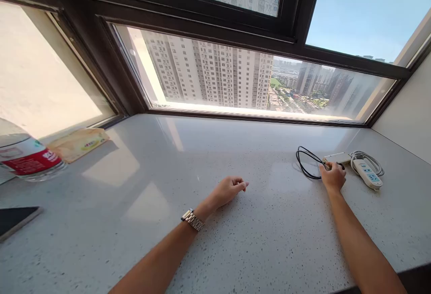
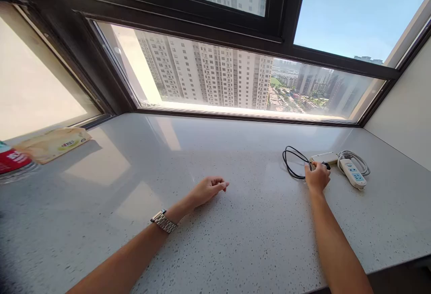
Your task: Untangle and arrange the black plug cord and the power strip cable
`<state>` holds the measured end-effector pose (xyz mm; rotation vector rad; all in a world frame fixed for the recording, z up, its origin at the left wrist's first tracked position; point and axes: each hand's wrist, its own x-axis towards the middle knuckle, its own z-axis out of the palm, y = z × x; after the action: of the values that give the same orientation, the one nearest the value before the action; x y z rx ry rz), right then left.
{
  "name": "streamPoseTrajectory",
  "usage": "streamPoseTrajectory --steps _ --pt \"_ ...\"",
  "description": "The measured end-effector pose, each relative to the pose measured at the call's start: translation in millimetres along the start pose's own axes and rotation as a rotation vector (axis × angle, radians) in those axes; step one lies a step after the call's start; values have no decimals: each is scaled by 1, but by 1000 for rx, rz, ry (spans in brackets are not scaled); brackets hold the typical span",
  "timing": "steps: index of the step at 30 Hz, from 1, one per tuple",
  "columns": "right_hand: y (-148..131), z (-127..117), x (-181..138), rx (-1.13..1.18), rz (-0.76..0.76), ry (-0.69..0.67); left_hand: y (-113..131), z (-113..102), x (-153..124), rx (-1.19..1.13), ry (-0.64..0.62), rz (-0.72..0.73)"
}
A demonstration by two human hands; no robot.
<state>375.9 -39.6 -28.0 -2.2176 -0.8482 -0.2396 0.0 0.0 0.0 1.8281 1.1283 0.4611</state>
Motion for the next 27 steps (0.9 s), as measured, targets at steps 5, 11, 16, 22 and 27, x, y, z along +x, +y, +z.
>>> streamPoseTrajectory --steps 5,11,16,22,27 --pt "3 5 0 176 -89 -44 0 -1 -2 -16 -13 6" --pt "18 -4 13 62 182 98 1 -1 -3 -17 -32 12" --pt "19 -4 18 -12 278 -72 0 0 -3 -9 -29 14" --pt "-1 -16 17 289 116 268 3 -1 -3 43 -23 2" --pt "-58 -35 -49 681 -568 398 10 15 -10 195 23 108"
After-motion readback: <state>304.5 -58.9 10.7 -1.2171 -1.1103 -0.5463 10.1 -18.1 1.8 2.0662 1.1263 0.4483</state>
